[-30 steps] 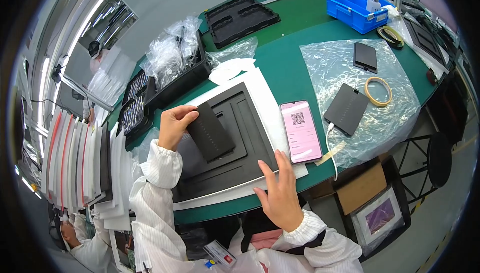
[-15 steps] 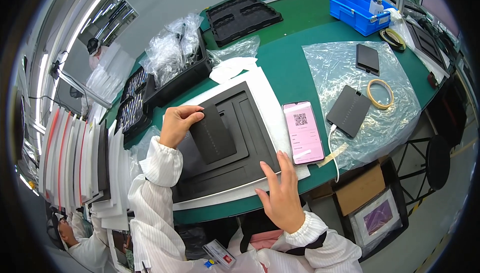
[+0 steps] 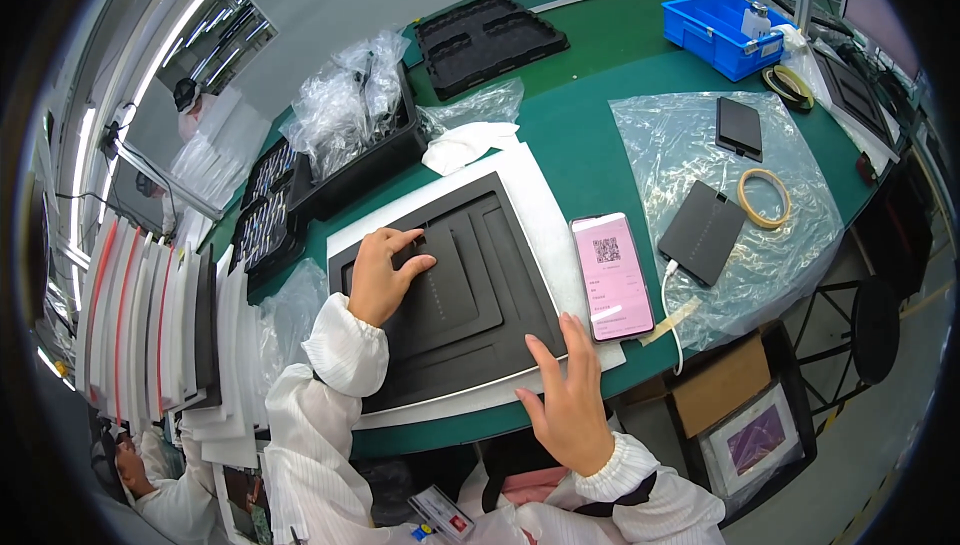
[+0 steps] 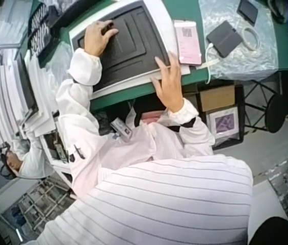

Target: Manually assemble components of an electronic device including housing and circuit boards.

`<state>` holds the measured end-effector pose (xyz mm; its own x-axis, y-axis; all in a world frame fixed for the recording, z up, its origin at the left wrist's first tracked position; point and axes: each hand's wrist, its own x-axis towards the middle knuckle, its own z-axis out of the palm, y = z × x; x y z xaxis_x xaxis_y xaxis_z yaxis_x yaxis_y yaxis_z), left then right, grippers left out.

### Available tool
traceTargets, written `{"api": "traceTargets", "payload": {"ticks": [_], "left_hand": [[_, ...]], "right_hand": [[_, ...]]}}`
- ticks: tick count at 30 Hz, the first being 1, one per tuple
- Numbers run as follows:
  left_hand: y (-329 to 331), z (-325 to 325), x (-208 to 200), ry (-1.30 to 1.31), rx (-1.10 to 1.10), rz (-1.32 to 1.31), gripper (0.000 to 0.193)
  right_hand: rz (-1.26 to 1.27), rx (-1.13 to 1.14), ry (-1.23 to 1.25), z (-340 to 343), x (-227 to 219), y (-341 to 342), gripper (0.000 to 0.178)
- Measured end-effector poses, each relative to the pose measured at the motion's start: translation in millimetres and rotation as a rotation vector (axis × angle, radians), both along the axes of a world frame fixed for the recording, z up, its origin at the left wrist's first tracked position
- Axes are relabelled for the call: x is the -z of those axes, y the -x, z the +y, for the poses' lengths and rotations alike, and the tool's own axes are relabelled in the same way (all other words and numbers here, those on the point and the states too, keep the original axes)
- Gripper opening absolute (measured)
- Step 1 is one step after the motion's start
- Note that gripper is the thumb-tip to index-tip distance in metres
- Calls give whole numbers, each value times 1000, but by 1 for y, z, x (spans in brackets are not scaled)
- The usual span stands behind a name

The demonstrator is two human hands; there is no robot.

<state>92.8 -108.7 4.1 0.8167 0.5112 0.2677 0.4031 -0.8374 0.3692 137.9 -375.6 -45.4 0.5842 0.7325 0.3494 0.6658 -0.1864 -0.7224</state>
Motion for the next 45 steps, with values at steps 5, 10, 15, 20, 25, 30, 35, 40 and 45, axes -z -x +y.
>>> {"api": "traceTargets", "payload": {"ticks": [5,10,15,20,25,30,35,40,45], "left_hand": [[3,-15,9,-168,122,-57,35],[8,-22,23,-381,192,15,38],[8,-31,23,-424,180,38,41],[12,-32,20,-398,144,43,41],[12,-28,25,-378,154,63,42],[12,-30,28,-367,140,119,44],[30,-26,9,-111,230,119,50],[66,-87,-29,-4,310,102,32],[102,-99,-15,22,225,221,32]], "right_hand": [[-10,10,17,-2,-2,0,56],[13,-15,12,-2,-1,-1,56],[54,-38,25,-4,-3,-5,57],[88,-80,29,-3,-6,-6,57],[79,-79,30,-4,-7,-6,57],[64,-28,12,-5,-4,-3,55],[10,-7,-18,-5,-4,-2,48],[-235,21,116,-3,-14,-10,34],[-555,4,163,8,-31,-18,18]]}}
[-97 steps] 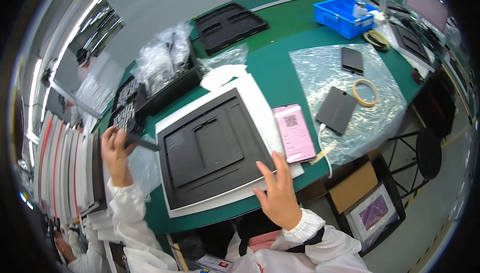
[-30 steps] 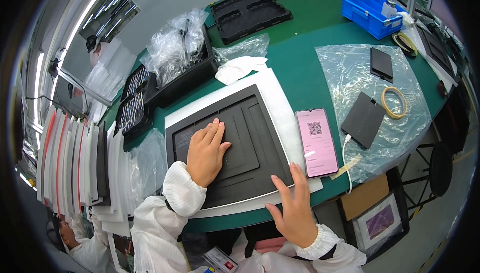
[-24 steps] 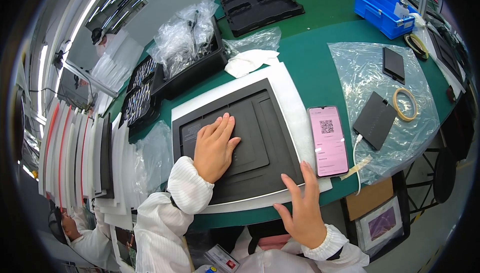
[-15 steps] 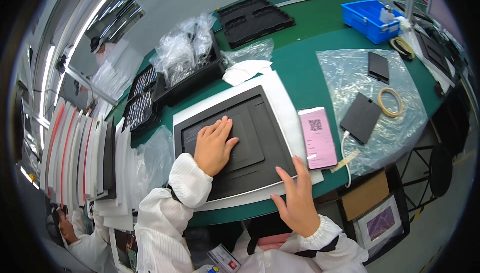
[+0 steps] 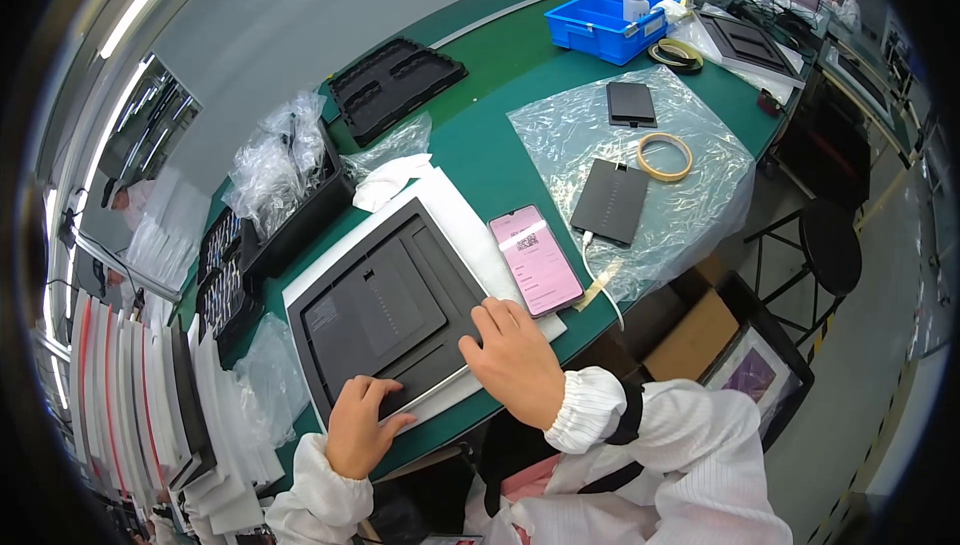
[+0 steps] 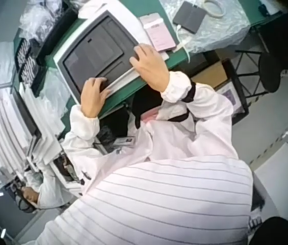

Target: Manually assemble components of an electronic device including housing and circuit boards.

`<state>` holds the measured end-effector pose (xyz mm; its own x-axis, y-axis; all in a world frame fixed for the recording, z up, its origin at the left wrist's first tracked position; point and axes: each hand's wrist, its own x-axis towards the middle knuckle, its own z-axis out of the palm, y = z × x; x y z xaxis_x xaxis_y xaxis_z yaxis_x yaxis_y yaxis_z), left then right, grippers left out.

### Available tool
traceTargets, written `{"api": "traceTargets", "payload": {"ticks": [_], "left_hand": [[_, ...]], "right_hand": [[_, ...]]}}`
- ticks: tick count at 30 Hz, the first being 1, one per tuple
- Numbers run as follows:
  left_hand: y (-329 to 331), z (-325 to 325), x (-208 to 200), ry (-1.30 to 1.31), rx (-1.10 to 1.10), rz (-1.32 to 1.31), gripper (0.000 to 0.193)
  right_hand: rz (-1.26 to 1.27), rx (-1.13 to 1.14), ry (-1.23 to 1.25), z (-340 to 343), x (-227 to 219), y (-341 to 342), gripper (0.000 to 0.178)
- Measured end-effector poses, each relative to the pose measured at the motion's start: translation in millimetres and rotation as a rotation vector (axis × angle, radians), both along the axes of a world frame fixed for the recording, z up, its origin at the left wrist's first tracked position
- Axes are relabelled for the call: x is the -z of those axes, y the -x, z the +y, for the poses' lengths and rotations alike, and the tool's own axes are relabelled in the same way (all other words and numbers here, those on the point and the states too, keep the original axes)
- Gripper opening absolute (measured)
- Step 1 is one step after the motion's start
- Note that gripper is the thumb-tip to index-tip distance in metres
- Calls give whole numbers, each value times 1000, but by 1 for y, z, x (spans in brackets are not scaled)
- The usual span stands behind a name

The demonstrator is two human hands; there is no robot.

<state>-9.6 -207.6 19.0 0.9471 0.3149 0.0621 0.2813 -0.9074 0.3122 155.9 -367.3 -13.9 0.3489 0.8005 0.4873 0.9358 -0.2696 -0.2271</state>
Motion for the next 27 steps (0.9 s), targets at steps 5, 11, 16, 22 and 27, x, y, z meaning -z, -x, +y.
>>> {"api": "traceTargets", "payload": {"ticks": [5,11,16,22,27], "left_hand": [[14,3,14,-34,-7,-74,28],[19,3,12,-49,2,-157,24],[17,16,-39,-102,-13,-301,22],[-3,50,-95,-232,-76,-511,52],[41,123,-68,37,-178,-962,90]], "right_hand": [[-167,-98,67,6,-2,-5,10],[-182,-179,5,5,-12,-11,10],[126,-291,-71,22,-65,-32,8],[452,-247,187,75,-140,-92,14],[556,-225,302,110,-174,-106,29]]}}
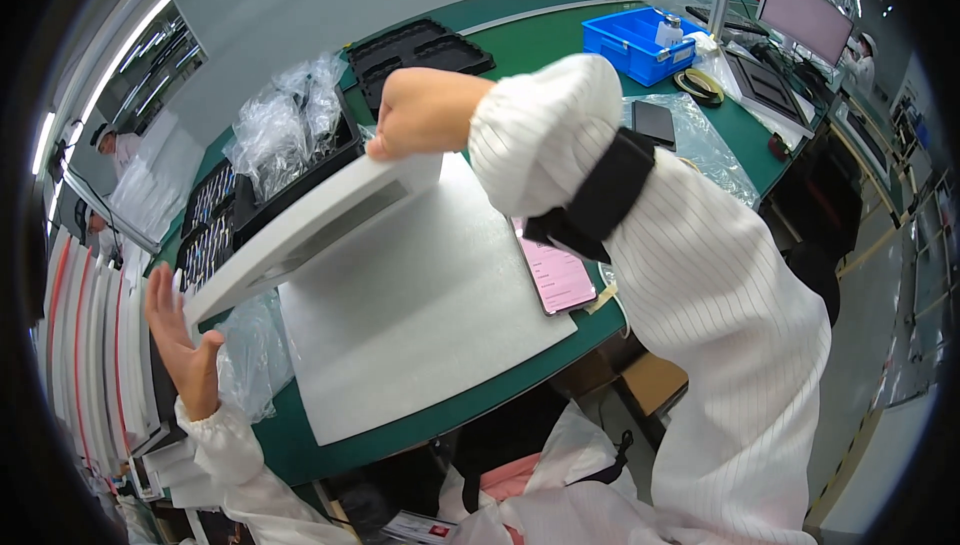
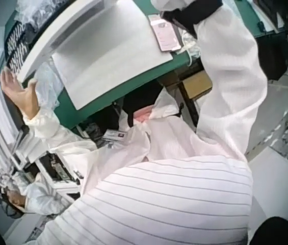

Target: Manually assemble components of an electronic device including housing and circuit boards.

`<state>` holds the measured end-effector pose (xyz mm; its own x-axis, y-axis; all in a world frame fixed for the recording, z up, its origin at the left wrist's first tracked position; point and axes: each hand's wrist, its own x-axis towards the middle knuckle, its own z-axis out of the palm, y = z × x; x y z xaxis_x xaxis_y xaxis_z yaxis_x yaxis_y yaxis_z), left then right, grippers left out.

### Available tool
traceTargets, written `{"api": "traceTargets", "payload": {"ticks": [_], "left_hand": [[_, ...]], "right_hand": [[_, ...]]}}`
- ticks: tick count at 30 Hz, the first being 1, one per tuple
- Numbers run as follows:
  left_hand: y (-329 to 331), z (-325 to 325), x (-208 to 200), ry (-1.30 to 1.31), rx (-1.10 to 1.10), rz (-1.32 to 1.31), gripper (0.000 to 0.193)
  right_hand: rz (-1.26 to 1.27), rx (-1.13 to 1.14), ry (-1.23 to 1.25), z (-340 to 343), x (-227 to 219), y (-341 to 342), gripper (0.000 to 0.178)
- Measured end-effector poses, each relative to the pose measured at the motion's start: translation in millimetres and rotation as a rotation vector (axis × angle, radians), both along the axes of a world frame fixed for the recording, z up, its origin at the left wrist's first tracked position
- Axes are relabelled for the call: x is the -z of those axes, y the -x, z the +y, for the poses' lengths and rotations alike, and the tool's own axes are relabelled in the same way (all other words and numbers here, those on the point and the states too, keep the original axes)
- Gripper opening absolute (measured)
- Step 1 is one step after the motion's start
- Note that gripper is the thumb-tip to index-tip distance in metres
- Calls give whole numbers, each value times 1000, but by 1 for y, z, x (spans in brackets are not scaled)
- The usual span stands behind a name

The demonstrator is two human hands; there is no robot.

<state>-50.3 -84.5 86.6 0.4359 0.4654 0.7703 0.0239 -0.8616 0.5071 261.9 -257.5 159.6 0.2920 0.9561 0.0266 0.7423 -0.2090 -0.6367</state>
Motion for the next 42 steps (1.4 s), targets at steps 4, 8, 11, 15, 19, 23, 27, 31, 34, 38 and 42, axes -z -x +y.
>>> {"api": "traceTargets", "payload": {"ticks": [4,8,11,15,19,23,27,31,34,38,42], "left_hand": [[8,47,50,335,181,-63,66],[5,79,77,386,90,-9,32],[-15,77,75,347,46,-80,22],[-26,73,61,435,93,-108,22],[-40,63,47,471,36,-152,23],[-40,82,42,211,-152,-100,28],[-27,74,4,466,1,-244,30],[-28,82,27,803,20,-14,32],[-28,88,86,998,-66,127,33],[-36,78,111,1072,-160,223,31],[-44,79,123,973,-186,371,33]], "right_hand": [[-6,108,-28,18,-6,-4,29],[45,33,-85,24,-2,-18,39],[391,98,-257,19,7,-23,30],[577,146,-393,18,46,-47,26],[238,114,-341,38,86,-49,33],[140,149,-505,47,85,-47,25],[404,109,-552,43,65,-36,22],[396,280,-264,41,74,-34,32],[385,327,-36,49,115,-39,33],[405,395,78,47,150,-41,30],[504,466,87,35,168,-45,26]]}}
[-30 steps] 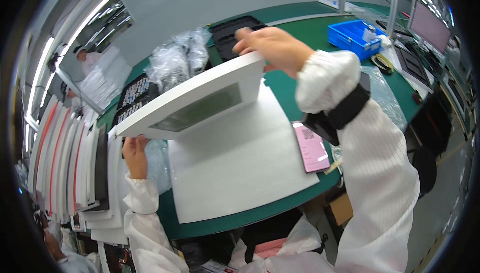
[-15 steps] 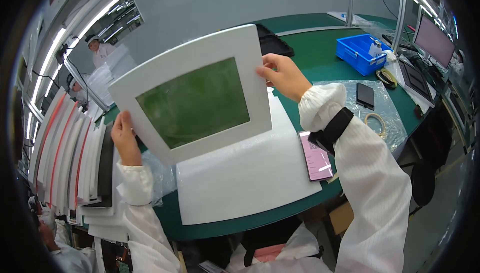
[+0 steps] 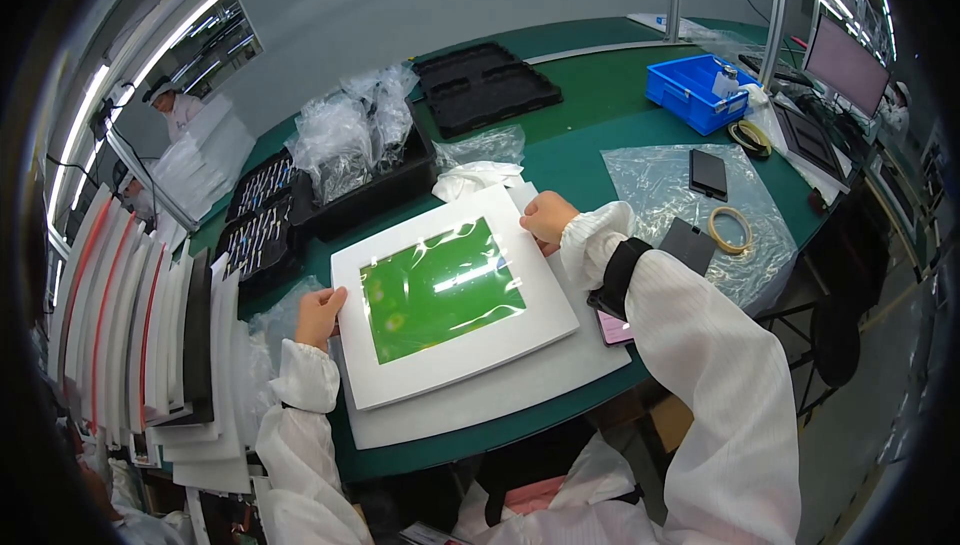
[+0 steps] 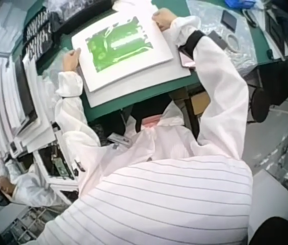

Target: Manually assemble components of an electronic device including housing and circuit boards.

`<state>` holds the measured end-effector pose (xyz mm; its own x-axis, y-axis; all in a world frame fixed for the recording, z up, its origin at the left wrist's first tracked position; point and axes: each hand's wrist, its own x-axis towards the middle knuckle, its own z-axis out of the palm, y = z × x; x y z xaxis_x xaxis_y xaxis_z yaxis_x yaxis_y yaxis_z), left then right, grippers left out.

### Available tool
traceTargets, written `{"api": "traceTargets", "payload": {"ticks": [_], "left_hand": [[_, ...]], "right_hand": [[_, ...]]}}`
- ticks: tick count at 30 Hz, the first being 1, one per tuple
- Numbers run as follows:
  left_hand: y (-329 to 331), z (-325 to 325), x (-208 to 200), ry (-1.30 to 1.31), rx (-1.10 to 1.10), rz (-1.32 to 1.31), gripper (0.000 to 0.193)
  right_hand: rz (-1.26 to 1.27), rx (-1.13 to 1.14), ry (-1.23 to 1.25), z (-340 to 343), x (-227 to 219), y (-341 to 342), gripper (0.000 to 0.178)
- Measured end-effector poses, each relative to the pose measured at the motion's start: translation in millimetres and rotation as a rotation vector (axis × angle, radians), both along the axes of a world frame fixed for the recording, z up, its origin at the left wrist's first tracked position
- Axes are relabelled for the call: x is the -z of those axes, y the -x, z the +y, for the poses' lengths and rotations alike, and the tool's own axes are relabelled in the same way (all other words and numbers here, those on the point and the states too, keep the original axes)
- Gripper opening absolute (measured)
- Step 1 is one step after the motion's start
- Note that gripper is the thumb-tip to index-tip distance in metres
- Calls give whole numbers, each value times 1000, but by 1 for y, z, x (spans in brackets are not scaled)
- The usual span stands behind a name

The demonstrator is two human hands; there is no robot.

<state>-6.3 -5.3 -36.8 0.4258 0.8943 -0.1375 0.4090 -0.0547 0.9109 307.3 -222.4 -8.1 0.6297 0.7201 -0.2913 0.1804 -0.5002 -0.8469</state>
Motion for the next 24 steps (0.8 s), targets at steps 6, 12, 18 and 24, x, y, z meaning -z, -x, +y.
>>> {"api": "traceTargets", "payload": {"ticks": [6,12,18,24], "left_hand": [[9,-12,-10,-52,-30,-30,38],[14,-13,0,-368,14,96,38],[7,-21,0,-108,-121,-243,27],[10,-11,18,-412,-137,-101,22]], "right_hand": [[-550,-261,-180,-65,-51,70,22],[-364,-380,-182,-136,-24,167,16],[-257,35,-421,-130,35,192,8],[-410,190,-442,-120,39,198,7]]}}
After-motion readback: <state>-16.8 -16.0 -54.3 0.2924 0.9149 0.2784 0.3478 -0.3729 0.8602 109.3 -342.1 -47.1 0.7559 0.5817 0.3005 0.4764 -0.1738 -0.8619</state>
